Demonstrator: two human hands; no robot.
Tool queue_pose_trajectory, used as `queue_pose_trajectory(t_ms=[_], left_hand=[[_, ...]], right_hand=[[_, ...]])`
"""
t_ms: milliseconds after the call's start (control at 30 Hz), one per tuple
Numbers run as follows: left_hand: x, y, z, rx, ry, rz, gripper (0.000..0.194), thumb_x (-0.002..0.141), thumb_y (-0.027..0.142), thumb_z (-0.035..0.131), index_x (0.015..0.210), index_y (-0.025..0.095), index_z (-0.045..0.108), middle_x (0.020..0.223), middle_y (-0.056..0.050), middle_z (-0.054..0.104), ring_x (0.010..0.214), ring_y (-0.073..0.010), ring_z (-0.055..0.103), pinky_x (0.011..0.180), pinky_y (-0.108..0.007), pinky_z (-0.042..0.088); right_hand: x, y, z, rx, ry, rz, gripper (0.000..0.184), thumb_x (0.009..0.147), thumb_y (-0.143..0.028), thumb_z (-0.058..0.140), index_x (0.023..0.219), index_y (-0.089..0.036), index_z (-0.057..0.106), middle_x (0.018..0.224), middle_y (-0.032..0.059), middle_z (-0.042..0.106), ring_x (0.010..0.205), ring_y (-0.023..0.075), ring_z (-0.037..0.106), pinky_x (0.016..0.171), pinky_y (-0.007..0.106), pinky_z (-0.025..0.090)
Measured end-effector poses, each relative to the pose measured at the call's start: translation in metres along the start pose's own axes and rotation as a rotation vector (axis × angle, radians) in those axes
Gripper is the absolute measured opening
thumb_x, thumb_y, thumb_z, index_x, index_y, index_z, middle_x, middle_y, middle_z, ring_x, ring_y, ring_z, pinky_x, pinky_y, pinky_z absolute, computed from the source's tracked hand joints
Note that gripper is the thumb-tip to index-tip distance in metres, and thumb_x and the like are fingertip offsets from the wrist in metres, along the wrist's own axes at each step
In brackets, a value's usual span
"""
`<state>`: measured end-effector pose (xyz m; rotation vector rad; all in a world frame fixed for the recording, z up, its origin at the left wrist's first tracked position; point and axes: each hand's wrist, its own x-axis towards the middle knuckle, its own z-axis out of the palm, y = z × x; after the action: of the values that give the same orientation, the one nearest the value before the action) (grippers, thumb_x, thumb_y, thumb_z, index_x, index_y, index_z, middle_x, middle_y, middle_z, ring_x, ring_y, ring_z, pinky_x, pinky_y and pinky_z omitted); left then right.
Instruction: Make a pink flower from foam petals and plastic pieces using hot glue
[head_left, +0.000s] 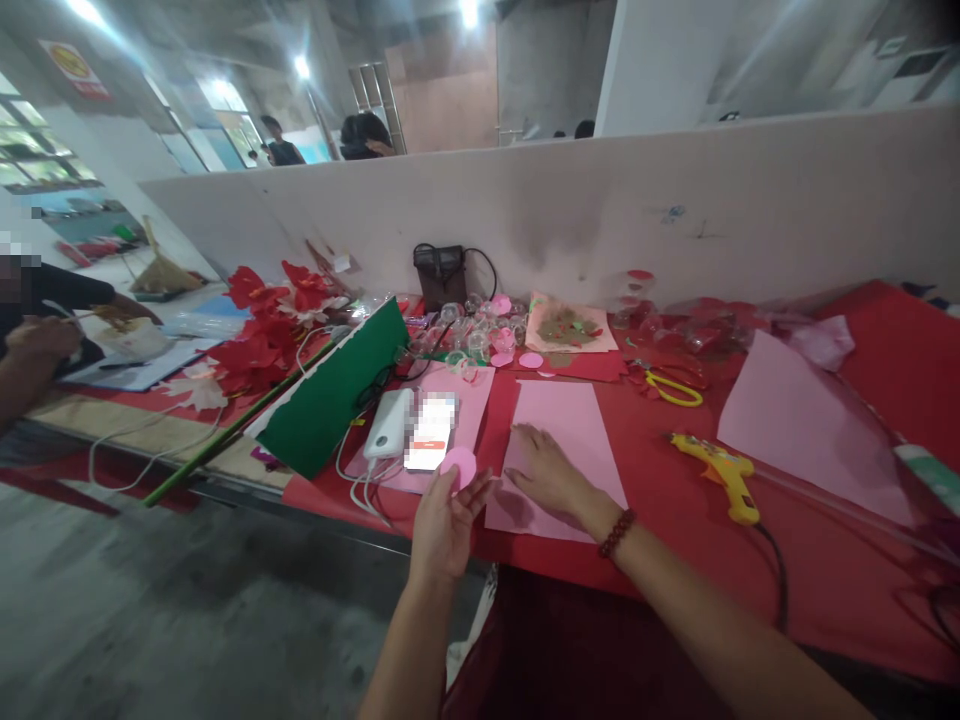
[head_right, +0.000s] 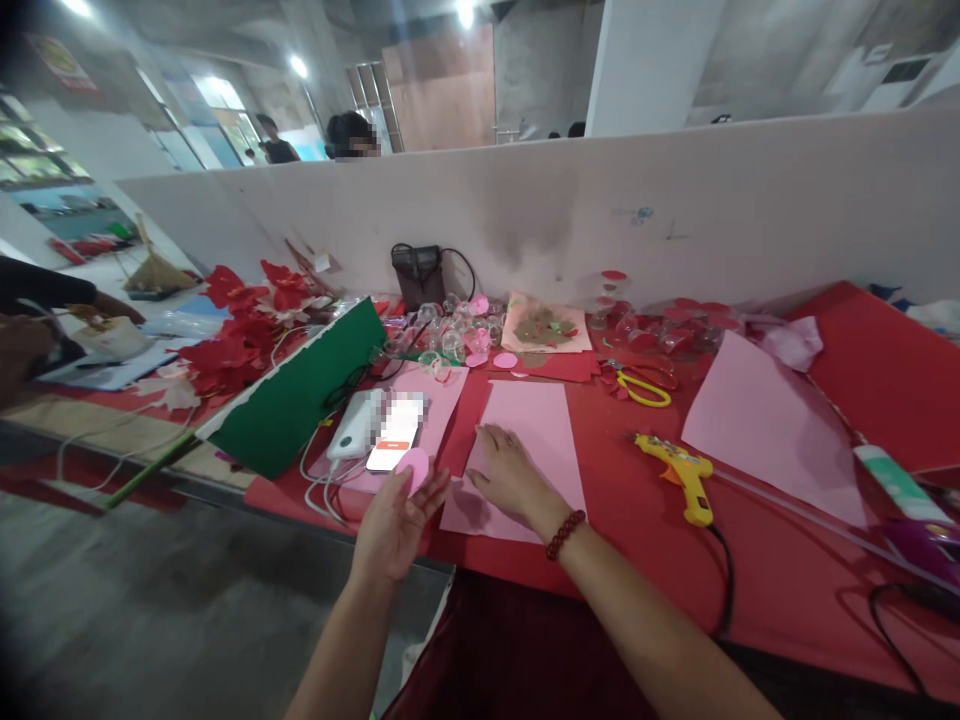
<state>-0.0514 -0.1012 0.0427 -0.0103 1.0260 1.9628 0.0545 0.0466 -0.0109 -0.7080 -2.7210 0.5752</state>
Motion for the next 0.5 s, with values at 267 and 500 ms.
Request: queue_pose_trajectory(t_ms=[267, 500], left_hand=[[0.004, -0.012, 0.010, 0.040, -0.040, -0.010, 0.025, 0.067, 0.022, 0.074, 0.083, 0.015, 0.055, 0.079, -0.004, 0.068, 0.086, -0.0251, 0.069, 0.085, -0.042, 0.053], [0.025, -0.041, 0.033, 0.260, -0.225, -0.016, 0.036, 0.070, 0.028, 0.073, 0.102, 0.017, 0.060, 0.092, -0.006, 0.068, 0.087, -0.0196, 0.066, 0.084, -0.036, 0.051]], right_hand=[[0.008, -0.008, -0.006, 0.094, 0.236, 0.074, 0.055, 0.085, -0.023, 0.046, 0.137, -0.008, 0.041, 0.141, 0.0198, 0.044, 0.135, 0.0296, 0.032, 0.110, 0.049, 0.027], [-0.028, 0.001, -0.040, 0.633, 0.359, 0.286, 0.036, 0.090, -0.048, 0.044, 0.082, -0.020, 0.064, 0.071, 0.0030, 0.066, 0.066, 0.0173, 0.062, 0.065, 0.029, 0.050]])
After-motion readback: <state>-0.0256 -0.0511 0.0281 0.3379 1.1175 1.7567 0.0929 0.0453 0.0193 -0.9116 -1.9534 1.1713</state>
